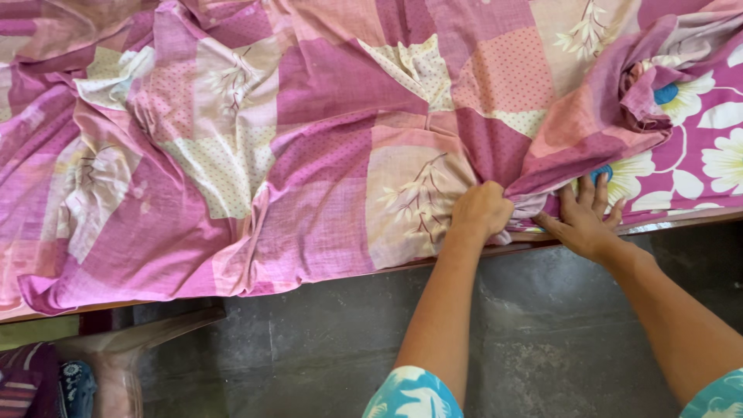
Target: The person folds a patterned blanket on a bed by hand, smoothing the fabric and folding it repeatedly until it forms a rectangular bundle.
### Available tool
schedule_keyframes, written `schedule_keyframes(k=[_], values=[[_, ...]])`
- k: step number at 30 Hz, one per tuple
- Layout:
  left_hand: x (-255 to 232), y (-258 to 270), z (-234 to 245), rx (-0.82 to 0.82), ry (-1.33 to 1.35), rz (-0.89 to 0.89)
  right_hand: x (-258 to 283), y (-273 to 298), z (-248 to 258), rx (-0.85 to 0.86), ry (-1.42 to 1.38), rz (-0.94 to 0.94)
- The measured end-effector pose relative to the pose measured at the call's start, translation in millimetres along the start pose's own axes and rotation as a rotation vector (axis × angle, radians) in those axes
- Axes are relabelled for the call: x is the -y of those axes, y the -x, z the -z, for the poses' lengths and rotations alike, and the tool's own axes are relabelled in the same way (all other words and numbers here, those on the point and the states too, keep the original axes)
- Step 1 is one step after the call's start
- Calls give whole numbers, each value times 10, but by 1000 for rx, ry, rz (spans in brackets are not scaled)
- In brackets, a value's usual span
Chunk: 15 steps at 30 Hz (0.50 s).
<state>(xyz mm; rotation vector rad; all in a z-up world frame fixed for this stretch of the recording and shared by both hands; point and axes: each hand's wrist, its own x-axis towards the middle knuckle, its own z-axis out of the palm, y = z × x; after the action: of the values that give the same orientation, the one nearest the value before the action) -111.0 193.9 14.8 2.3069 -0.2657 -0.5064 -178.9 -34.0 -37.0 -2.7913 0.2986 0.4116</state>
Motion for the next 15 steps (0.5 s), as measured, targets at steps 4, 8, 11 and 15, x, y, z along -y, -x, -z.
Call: schedule_keyframes(k=[4, 8, 11, 15], values=[[-56, 117, 109, 58, -89, -39, -83, -45, -78, -16, 5, -6], [-98, 544, 315, -28, -332, -333, -118, -55, -88, -55, -26, 31], [73, 804, 468, -273, -503, -587, -68, -36, -61, -51, -26, 24], [312, 1027, 531, -498, -545, -635, 30, 14, 40, -22, -52, 2]])
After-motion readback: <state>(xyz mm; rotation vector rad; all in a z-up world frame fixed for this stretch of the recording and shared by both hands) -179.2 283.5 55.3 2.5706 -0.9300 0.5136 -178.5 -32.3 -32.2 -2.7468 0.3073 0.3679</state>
